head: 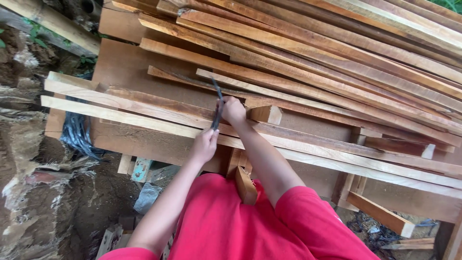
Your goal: Bundling several pieces of thin lumber together using rubber straps.
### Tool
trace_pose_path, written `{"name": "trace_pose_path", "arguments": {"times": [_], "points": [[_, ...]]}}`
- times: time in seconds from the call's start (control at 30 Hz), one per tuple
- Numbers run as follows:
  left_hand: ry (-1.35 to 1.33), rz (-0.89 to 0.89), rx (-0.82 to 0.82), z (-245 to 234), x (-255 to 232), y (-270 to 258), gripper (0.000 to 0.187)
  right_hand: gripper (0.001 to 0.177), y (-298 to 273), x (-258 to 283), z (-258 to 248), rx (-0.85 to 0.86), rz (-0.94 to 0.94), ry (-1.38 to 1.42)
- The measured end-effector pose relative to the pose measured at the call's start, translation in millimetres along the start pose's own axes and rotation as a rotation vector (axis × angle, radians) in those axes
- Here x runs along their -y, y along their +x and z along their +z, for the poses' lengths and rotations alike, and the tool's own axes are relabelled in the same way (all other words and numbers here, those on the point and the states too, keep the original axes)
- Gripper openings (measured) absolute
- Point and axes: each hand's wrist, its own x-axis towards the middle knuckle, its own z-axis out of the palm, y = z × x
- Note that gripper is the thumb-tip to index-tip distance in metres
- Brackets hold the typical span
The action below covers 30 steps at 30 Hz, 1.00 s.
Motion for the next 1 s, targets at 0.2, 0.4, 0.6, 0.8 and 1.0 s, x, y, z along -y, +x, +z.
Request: {"name": "trace_pose_path", "arguments": {"times": [0.2, 0.4, 0.6, 0.8, 1.0], "points": [[-0.054, 0.020, -0.023, -19.3, -29.4, 3.5, 0.041, 0.037, -3.5, -2.0, -11.2, 0.061, -0.118, 0.251], [-0.053, 0.032, -0.015, -18.5, -23.2, 1.0, 0.043, 0.039, -45.7, 1.5, -24.5, 0.135, -0.135, 0.113], [-0.115, 0.008, -0.018, -21.1, -26.8, 2.4, 0.045, 0.023, -32.1, -7.2, -13.1, -0.006, -0.250, 0.234], [-0.061, 0.050, -0.041, -21.6, -32.4, 3.7, 0.045, 0.039, 6.8, -22.4, 1.3, -0.051, -0.364, 0.118], [-0.389, -0.316, -0.161, -11.8, -16.1, 14.7, 0.052, 0.030, 3.5, -24.3, 9.7, -0.079, -0.391, 0.083]]}}
